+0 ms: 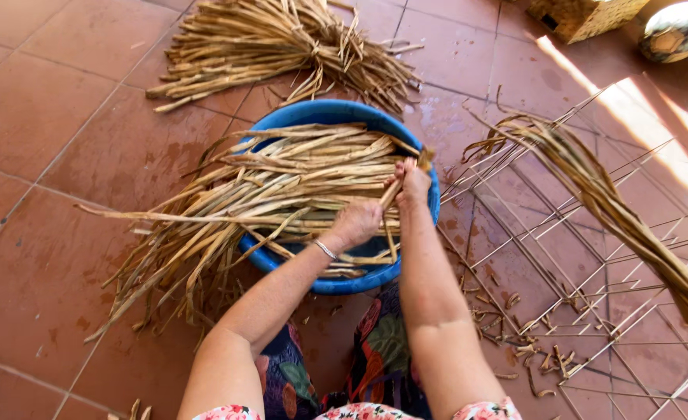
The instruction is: The person sits on a tiled floor and repeatedly picks up dried plant strips from a pile, dips them into a blue basin of water, and places them back into the basin. The person continues this process, gradually filling the basin with soaked strips.
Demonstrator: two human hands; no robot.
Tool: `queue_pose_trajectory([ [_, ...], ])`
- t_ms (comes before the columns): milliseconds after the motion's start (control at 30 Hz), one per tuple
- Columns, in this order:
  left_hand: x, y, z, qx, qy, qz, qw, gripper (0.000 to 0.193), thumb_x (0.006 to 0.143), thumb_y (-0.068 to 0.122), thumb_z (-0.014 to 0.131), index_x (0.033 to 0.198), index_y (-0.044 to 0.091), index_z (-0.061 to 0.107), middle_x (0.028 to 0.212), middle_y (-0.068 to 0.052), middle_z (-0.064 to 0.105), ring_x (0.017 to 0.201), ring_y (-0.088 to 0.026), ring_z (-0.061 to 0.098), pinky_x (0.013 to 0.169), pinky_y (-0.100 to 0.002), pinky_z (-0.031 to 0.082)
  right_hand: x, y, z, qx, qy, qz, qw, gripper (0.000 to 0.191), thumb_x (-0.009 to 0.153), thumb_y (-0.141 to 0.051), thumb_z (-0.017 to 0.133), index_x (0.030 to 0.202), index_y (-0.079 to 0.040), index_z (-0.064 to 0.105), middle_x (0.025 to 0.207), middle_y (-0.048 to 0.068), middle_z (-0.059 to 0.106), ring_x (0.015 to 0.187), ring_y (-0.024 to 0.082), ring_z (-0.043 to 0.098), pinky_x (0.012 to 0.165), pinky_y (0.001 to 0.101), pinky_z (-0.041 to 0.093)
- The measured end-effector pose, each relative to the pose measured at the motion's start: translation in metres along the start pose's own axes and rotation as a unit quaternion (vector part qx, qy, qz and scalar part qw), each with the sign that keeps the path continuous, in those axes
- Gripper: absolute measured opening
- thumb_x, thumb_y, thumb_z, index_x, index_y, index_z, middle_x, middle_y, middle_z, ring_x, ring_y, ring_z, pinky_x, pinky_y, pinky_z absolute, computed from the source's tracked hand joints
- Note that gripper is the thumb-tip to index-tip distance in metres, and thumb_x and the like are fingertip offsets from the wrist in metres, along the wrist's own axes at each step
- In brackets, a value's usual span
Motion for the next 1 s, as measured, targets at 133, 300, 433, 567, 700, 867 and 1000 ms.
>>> queue_pose_trajectory([
  [133,-0.017,-0.042,-0.014,-0.136,-0.020,-0.087,0.987,0.027,0.099,0.025,0.052,0.086,0.010,0.070,0.077,-0.012,0.071,0.071,-0.029,0.070,0.068,-0.044,0.057,-0.011,-0.010,-0.004,-0.194,-0.039,-0.005,0.980,0.030,0.103,-0.031,0.055,0.091,-0.005,0.063,0.072,0.010,0.070,0.063,0.026,0.072,0.051,0.0431,0.064],
  [300,-0.031,-0.065,-0.034,-0.178,-0.034,-0.223,0.958,0.027,0.098,0.031,0.059,0.089,0.013,0.075,0.080,-0.013,0.073,0.074,-0.030,0.070,0.071,-0.046,0.055,-0.052,-0.039,0.020,-0.469,0.027,-0.358,0.807,0.016,0.109,-0.020,0.063,0.105,-0.005,0.066,0.096,0.014,0.067,0.083,0.033,0.067,0.076,0.0496,0.058],
  [433,-0.031,-0.060,-0.053,-0.167,-0.038,-0.197,0.965,0.023,0.097,0.029,0.062,0.089,0.012,0.075,0.080,-0.014,0.072,0.075,-0.030,0.070,0.072,-0.046,0.054,-0.099,-0.023,0.060,-0.608,-0.182,-0.603,0.484,0.027,0.088,-0.008,0.068,0.114,-0.014,0.072,0.118,0.009,0.075,0.120,0.038,0.063,0.103,0.0567,0.042],
  [567,-0.041,-0.064,-0.070,-0.251,-0.050,-0.153,0.955,0.026,0.086,0.024,0.078,0.105,0.009,0.068,0.087,-0.011,0.073,0.081,-0.024,0.070,0.078,-0.038,0.056,-0.102,0.001,0.062,-0.714,-0.329,-0.365,0.499,0.042,0.084,-0.001,0.068,0.123,-0.017,0.074,0.097,0.009,0.074,0.107,0.029,0.068,0.115,0.0668,0.027],
  [700,-0.057,-0.079,-0.092,-0.353,-0.112,-0.236,0.898,0.061,0.076,0.017,0.084,0.129,0.009,0.055,0.094,-0.007,0.068,0.085,-0.017,0.066,0.077,-0.034,0.057,-0.080,-0.005,0.035,-0.682,-0.298,-0.311,0.591,0.022,0.094,-0.007,0.070,0.114,-0.015,0.075,0.104,0.010,0.074,0.101,0.033,0.068,0.091,0.0449,0.052],
  [867,-0.067,-0.079,-0.113,-0.411,-0.067,-0.255,0.873,0.038,0.090,0.018,0.080,0.123,0.005,0.065,0.097,-0.003,0.070,0.091,-0.013,0.065,0.083,-0.029,0.056,-0.059,-0.007,0.006,-0.647,-0.290,-0.058,0.703,0.026,0.105,-0.031,0.074,0.101,-0.006,0.074,0.081,0.010,0.064,0.078,0.022,0.054,0.071,0.0386,0.048],
  [1000,-0.061,-0.070,-0.122,-0.244,0.063,-0.105,0.962,0.020,0.094,0.009,0.073,0.114,0.003,0.073,0.103,-0.008,0.072,0.096,-0.019,0.069,0.090,-0.033,0.058,-0.067,-0.009,0.013,-0.578,-0.377,-0.056,0.721,0.025,0.105,-0.030,0.067,0.100,-0.008,0.076,0.084,-0.001,0.074,0.079,0.009,0.061,0.076,0.0277,0.051],
])
Point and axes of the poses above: each hand's wrist, its own x-axis towards the middle knuckle, its own z-axis out of the palm, y = z × x, the point moved 2 cm from there along x, towards the middle knuckle
